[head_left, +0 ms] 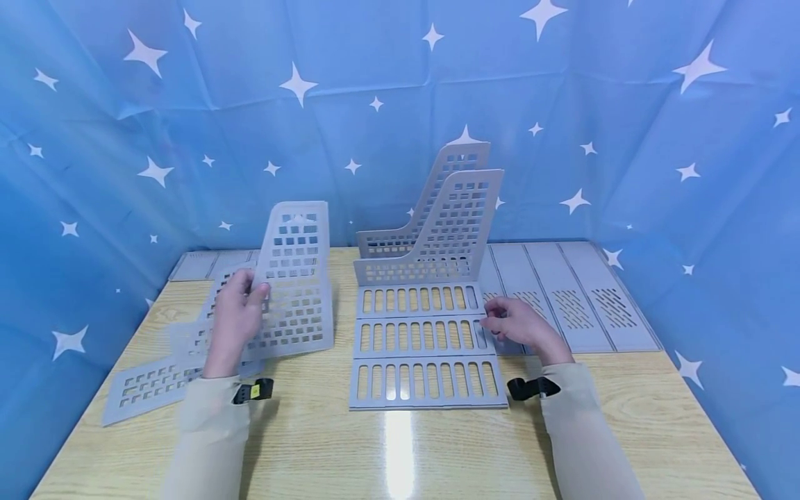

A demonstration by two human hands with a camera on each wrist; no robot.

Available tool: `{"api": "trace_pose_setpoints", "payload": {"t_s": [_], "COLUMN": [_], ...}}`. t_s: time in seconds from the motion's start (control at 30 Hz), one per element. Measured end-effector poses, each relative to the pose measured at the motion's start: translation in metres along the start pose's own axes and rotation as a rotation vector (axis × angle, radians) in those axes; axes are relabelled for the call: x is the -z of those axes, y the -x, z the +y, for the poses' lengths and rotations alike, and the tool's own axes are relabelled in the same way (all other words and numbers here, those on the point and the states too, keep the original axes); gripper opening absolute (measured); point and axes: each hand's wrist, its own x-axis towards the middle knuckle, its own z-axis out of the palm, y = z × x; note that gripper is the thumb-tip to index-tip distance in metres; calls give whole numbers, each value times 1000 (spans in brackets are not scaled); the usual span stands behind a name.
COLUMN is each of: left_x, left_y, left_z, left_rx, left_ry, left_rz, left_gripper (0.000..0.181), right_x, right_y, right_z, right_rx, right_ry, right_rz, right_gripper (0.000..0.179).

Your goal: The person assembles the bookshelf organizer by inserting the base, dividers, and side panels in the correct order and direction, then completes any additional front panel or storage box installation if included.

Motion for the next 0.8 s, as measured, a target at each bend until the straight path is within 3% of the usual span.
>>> {"api": "trace_pose_setpoints", "payload": {"t_s": [0.13, 0.33, 0.53, 0.8], "left_x": [-16, -37, -49, -51], "left_y": [-4, -12, -14, -17], "left_z": [11, 23, 24, 20], "left_rx": [-81, -125, -123, -110], "left_ry": [68, 161, 184, 215], "left_rz": [54, 102, 118, 86], "left_gripper": [11, 11, 10, 8], "right_x": [1, -1, -4, -3], "right_y": [2, 3, 3, 2], "right_z": [-1, 0, 0, -1], "right_rx": [8, 17, 23, 17], "right_ry": [4, -10, -6, 30], "right_rz": [1, -2, 2, 31], "right_gripper": [45, 46, 46, 48]}}
